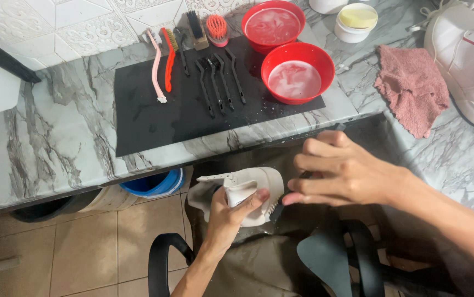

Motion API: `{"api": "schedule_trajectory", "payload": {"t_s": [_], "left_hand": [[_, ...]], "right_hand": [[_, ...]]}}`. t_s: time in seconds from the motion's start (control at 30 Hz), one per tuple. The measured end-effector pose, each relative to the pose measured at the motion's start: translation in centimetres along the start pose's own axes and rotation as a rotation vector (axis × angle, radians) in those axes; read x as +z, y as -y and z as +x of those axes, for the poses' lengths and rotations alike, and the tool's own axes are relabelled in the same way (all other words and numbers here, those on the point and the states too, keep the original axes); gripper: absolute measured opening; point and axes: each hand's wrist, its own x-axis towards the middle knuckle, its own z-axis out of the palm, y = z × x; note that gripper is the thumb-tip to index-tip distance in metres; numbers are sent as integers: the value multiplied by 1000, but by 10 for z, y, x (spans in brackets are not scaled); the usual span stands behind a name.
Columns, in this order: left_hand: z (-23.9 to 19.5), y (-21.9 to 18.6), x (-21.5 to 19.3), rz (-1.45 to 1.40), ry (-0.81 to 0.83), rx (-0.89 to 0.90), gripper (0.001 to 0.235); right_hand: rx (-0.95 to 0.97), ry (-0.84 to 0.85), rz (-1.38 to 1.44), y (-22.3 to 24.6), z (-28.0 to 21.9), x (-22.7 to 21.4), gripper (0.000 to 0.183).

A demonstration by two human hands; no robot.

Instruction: The person scrubs a white sneaker with a brush dipped in soapy water, then wipes it with a cloth. The process is repeated on different parts of the shoe, including the sole and upper, using a small brush and a pink cloth.

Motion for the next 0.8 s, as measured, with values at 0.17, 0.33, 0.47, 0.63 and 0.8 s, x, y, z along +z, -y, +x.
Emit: {"api": "schedule_trajectory", "payload": {"t_s": [0.17,0.33,0.47,0.63,0.8], "left_hand": [[-4,-5,1,22,-36,37,29],[-4,-7,2,53,-64,2,31],[-6,-6,-3,64,-66,52,29],[5,16,-20,-49,-149,87,27],[7,5,-19,-89,-201,17,35]], "right_hand": [[61,-38,1,-10,-9,7,35],[49,-20,34,-18,-6,6,35],[42,-33,20,4,1,13,28],[261,21,-209,-39,-12,11,41],[606,105,-547,-94,-17,-3,32]]}}
